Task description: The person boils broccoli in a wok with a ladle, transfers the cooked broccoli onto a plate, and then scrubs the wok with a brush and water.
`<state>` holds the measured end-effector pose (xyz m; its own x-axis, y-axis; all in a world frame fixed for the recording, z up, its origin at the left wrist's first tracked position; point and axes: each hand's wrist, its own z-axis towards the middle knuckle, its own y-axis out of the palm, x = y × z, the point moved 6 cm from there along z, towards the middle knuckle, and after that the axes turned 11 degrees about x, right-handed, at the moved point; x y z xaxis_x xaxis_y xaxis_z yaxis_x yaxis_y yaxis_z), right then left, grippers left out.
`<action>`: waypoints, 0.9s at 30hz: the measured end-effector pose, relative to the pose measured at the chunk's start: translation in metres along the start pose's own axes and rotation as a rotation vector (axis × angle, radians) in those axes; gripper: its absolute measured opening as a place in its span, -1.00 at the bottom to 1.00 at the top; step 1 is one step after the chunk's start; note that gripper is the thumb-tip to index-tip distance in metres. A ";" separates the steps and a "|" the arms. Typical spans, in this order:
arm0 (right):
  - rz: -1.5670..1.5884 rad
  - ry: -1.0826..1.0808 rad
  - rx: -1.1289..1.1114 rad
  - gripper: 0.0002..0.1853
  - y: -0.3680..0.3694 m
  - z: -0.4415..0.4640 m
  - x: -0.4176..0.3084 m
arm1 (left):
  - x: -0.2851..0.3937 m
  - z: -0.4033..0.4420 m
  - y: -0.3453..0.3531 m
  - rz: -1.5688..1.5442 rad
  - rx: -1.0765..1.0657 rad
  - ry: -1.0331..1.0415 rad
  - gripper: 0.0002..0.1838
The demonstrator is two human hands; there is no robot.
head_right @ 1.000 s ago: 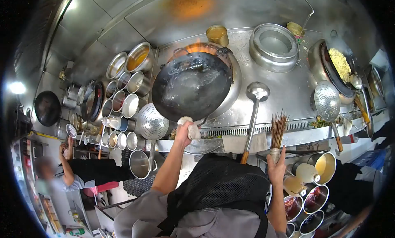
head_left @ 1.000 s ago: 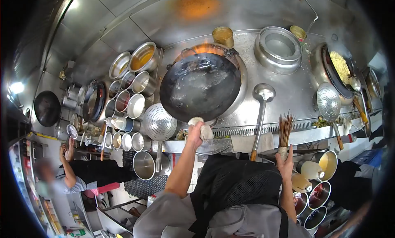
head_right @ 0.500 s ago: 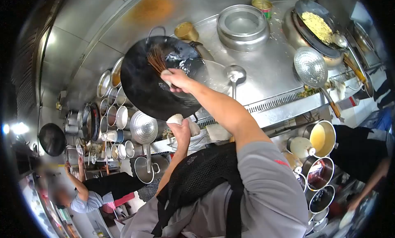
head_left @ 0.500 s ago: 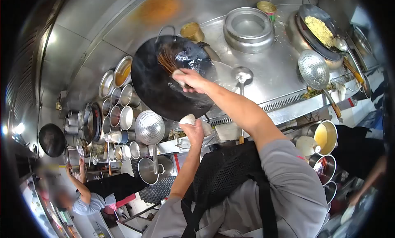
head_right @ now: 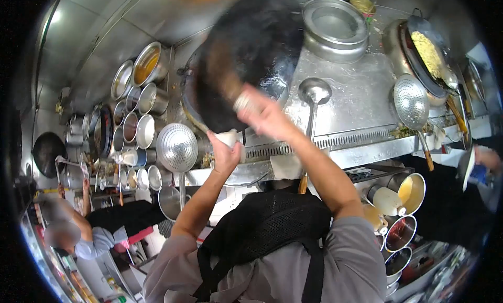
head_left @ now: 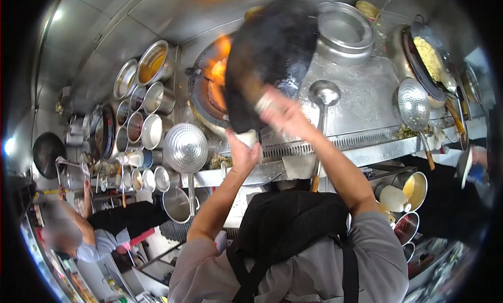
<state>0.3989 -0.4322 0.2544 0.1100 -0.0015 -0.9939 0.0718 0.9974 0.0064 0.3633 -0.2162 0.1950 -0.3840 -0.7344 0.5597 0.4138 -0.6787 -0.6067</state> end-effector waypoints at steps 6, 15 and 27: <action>-1.247 -0.005 -0.181 -0.29 -0.085 0.067 0.085 | -0.073 0.004 -0.006 -0.427 0.044 -0.486 -0.34; -1.107 -0.203 0.582 -0.26 -0.121 0.007 -0.048 | -0.126 -0.016 0.022 -0.976 -0.007 -1.138 -0.56; -0.897 -0.054 0.486 -0.21 -0.119 -0.203 0.043 | -0.125 -0.033 0.018 -0.912 -0.241 -1.202 -0.65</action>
<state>0.1935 -0.5367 0.1885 -0.1384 -0.7487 -0.6483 0.5434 0.4899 -0.6818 0.3913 -0.1367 0.0958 0.5000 0.2739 0.8216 0.2288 -0.9567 0.1797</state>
